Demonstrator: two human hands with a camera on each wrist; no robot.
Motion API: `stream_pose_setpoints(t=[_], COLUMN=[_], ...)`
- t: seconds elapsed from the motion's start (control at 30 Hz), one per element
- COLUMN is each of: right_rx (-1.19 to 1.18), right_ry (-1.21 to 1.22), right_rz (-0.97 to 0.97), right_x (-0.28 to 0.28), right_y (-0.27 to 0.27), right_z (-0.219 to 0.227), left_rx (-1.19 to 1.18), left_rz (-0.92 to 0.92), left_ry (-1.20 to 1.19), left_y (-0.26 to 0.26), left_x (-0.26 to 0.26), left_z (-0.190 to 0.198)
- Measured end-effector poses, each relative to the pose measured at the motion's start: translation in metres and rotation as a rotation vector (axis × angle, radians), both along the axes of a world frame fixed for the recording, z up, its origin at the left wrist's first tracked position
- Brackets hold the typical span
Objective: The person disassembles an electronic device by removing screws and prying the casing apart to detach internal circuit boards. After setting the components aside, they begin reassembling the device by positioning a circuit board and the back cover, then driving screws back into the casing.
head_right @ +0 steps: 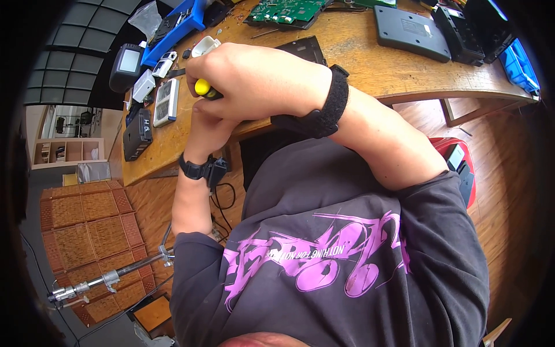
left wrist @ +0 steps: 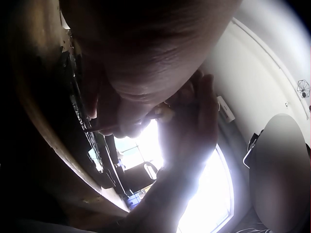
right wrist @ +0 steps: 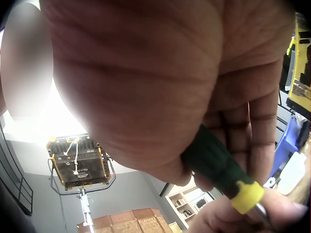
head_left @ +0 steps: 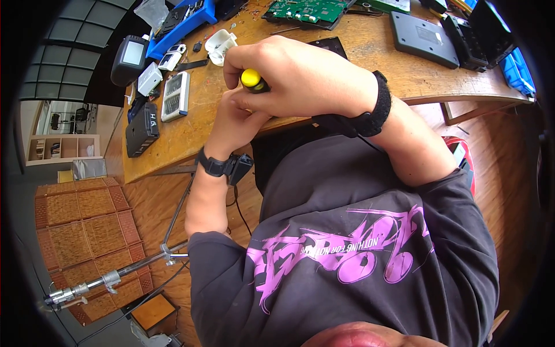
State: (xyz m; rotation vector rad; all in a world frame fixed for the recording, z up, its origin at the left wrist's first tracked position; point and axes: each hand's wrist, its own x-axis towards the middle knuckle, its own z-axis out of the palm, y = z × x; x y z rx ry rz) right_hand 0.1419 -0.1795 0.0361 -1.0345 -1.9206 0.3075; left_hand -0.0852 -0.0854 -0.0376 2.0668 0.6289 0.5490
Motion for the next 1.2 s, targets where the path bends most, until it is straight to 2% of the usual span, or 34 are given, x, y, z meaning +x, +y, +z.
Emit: stream_pose_setpoints(t=[0.07, 0.2, 0.27, 0.4, 0.47, 0.6, 0.67, 0.7, 0.77, 0.8, 0.83, 0.9, 0.97, 1.03, 1.07, 1.13, 1.2], right_rx=[0.021, 0.010, -0.009, 0.024, 0.032, -0.004, -0.033, -0.062, 0.030, 0.123, 0.113, 0.161, 0.049, -0.071, -0.061, -0.272, -0.332], right_ry=[0.001, -0.019, -0.036, -0.032, -0.032, -0.021, 0.004, 0.028, 0.088, 0.147, 0.193, 0.120, -0.063, -0.266, -0.274, -0.378, -0.395], right_rz=[-0.006, -0.021, -0.030, -0.011, -0.006, 0.014, 0.027, 0.043, 0.014, -0.014, -0.040, -0.129, -0.175, -0.199, -0.194, -0.190, -0.176], right_x=[-0.003, -0.002, -0.001, 0.000, -0.003, -0.001, 0.003, 0.004, 0.010, 0.012, 0.017, 0.030, 0.046, 0.061, 0.065, 0.071, 0.071], right_y=[0.002, 0.003, 0.001, 0.002, 0.003, 0.001, -0.002, -0.003, 0.001, 0.002, 0.000, -0.001, -0.008, -0.009, -0.009, -0.006, -0.008], right_z=[-0.002, -0.001, 0.001, -0.002, -0.004, -0.002, 0.006, 0.009, 0.010, 0.011, 0.014, 0.017, 0.017, 0.009, 0.005, -0.003, -0.006], left_rx=[0.197, 0.224, 0.014, -0.043, 0.276, 0.229, 0.093, 0.093, 0.421, 0.422, 0.413, 0.405, 0.683, 0.700, 0.708, 0.724, 0.735], left_rz=[0.038, 0.057, 0.016, 0.039, 0.089, 0.119, 0.100, 0.099, -0.099, -0.096, -0.151, -0.200, -0.341, -0.363, -0.393, -0.400, -0.409], left_ry=[-0.058, 0.036, -0.023, -0.056, -0.045, -0.040, -0.191, -0.190, 0.082, 0.083, 0.095, 0.104, 0.128, 0.108, 0.090, 0.117, 0.148], left_y=[-0.001, -0.003, -0.009, -0.004, -0.011, -0.018, -0.021, -0.015, -0.003, -0.004, -0.005, -0.008, -0.004, 0.001, 0.003, 0.003, 0.002], left_x=[0.007, 0.009, 0.007, 0.001, 0.008, 0.017, 0.017, 0.015, 0.011, 0.013, 0.014, 0.019, 0.022, 0.023, 0.024, 0.025, 0.025], left_z=[-0.002, 0.003, 0.010, 0.002, 0.002, 0.008, 0.008, 0.009, 0.017, 0.021, 0.027, 0.038, 0.046, 0.042, 0.041, 0.045, 0.047])
